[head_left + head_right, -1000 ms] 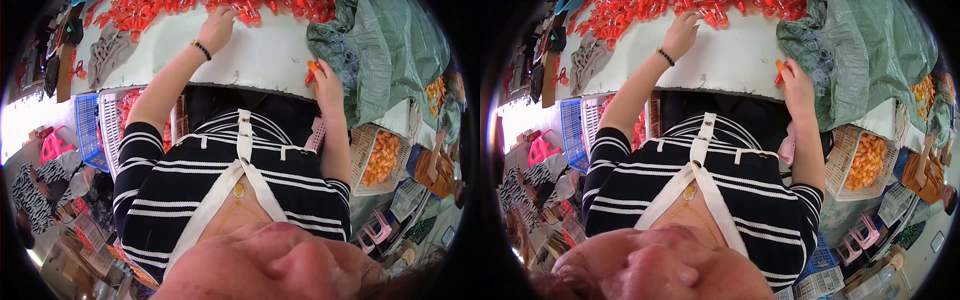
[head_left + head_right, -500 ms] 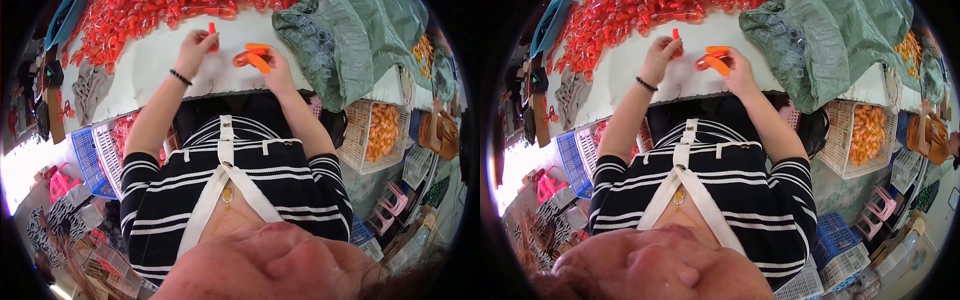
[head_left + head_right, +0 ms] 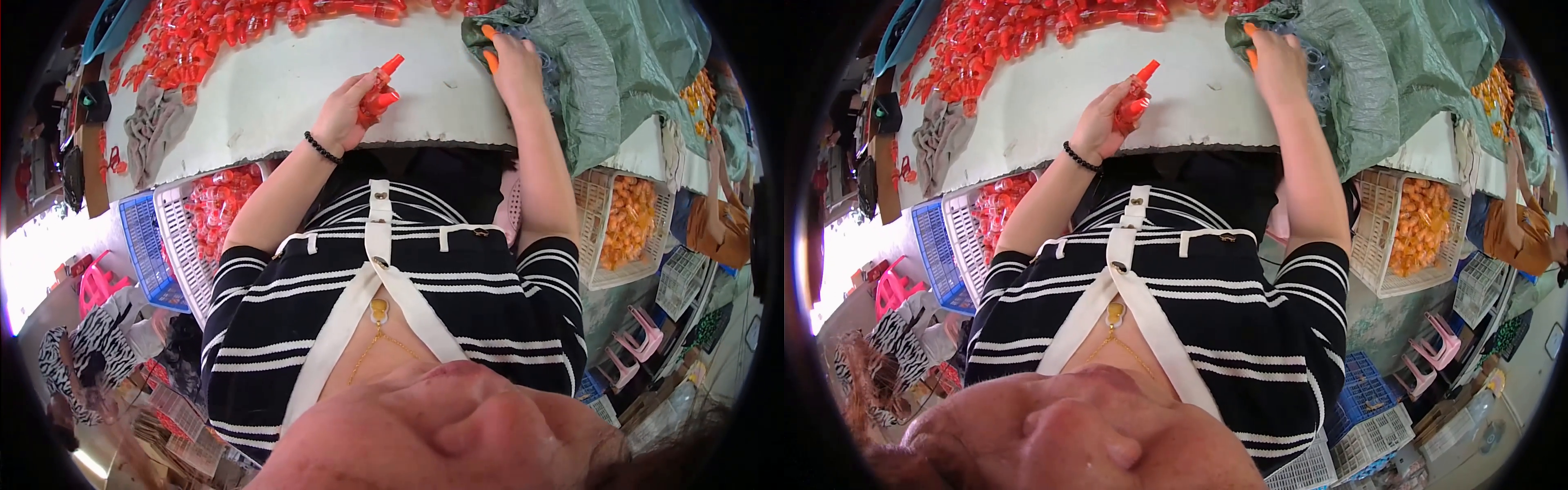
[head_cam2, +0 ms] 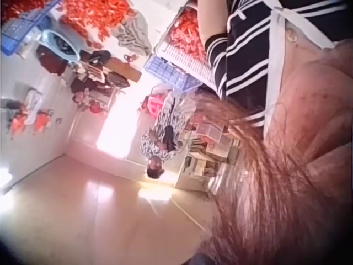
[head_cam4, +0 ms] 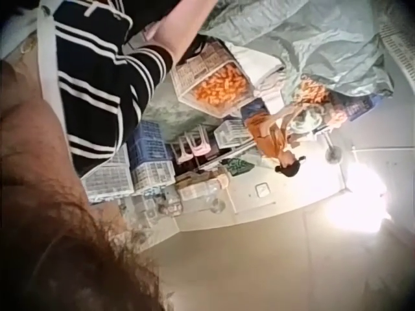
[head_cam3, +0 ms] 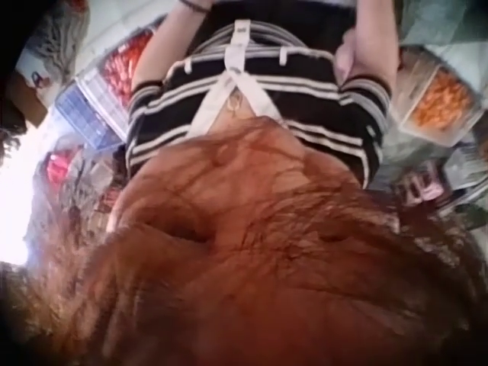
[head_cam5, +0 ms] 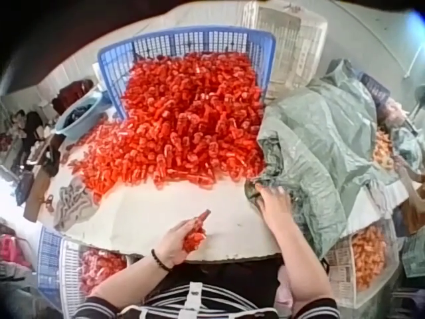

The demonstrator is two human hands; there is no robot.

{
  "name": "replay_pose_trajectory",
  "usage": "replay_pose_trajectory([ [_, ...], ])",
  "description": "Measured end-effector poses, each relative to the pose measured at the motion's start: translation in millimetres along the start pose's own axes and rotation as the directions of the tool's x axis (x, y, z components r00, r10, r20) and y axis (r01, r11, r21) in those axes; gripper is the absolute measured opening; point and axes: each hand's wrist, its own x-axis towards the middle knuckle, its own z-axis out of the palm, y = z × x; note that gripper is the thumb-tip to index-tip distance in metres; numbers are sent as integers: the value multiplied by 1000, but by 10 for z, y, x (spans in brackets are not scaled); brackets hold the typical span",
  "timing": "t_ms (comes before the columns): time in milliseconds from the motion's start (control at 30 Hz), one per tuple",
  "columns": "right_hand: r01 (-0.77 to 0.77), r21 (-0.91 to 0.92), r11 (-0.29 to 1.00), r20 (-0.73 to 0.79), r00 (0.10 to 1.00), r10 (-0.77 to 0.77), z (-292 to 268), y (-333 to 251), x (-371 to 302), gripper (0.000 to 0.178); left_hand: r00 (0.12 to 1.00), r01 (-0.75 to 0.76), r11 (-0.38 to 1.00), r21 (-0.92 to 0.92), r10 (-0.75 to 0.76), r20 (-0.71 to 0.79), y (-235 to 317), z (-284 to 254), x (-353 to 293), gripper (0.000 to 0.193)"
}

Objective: Packaging small red plastic components into bags at a factory workstation.

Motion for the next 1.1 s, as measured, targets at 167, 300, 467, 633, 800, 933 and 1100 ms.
replay_pose_trajectory([
  [167,13,-115,993,195,981,10,117,121,-21,35,995,102,991,-91,-100,24,125,130,-96,33],
  [300,-95,307,947,75,994,76,16,-436,-104,37,996,87,994,62,-89,24,125,135,-133,37],
  [467,-268,870,413,277,960,38,-100,-768,-232,40,983,123,988,93,-134,124,121,159,-138,38],
  [633,-338,893,298,381,920,-98,-263,-806,-268,43,935,202,971,126,-229,271,196,100,-146,42],
  [800,-236,901,363,268,962,-41,-289,-862,-201,41,940,159,953,258,-226,255,273,145,-194,44],
  [933,-163,832,531,287,944,-160,-367,-800,-192,39,969,58,925,376,-142,200,252,218,-213,44],
  [1100,-163,845,509,282,945,-165,-338,-810,-191,40,942,174,950,258,-237,237,223,138,-159,43],
])
